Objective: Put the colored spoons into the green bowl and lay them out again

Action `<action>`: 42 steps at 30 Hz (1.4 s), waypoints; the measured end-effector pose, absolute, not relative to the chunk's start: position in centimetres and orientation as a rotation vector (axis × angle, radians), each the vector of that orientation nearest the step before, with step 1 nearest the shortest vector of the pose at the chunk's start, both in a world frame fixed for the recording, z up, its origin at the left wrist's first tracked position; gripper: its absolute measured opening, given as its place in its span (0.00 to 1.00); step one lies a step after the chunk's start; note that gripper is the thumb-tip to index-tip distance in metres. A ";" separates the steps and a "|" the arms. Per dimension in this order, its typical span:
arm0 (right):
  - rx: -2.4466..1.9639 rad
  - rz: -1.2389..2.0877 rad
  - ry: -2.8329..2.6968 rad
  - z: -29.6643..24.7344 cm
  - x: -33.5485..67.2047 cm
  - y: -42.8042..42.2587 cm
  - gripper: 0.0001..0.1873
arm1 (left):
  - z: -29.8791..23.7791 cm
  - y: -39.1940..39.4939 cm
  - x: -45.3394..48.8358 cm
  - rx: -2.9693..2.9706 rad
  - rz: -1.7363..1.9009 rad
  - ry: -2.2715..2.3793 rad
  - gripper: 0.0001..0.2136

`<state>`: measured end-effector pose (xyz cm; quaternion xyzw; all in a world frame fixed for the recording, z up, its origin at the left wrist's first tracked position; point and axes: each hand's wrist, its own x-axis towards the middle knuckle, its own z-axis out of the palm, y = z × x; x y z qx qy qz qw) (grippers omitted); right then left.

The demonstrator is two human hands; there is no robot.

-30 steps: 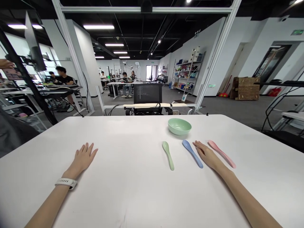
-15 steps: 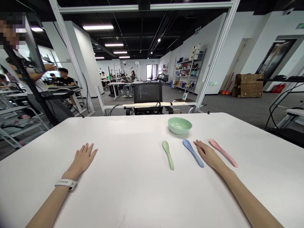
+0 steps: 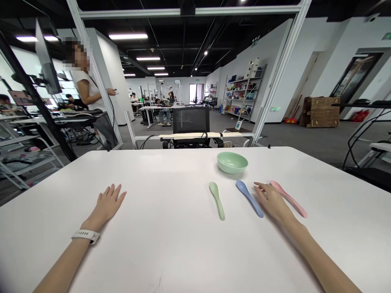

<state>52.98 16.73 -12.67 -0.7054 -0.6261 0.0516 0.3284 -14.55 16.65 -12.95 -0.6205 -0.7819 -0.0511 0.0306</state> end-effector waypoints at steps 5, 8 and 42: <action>-1.947 0.193 -1.643 -12.2 49.6 14.9 0.45 | -12.8 16.6 -14.4 -1.923 -0.137 -2.422 0.38; -1.931 0.209 -1.677 -12.1 48.4 14.4 0.42 | -12.9 16.6 -14.4 -1.911 -0.150 -2.415 0.37; -1.967 -0.277 -1.772 -4.7 47.8 27.1 0.28 | -13.3 16.6 -13.9 -1.901 -0.178 -2.393 0.37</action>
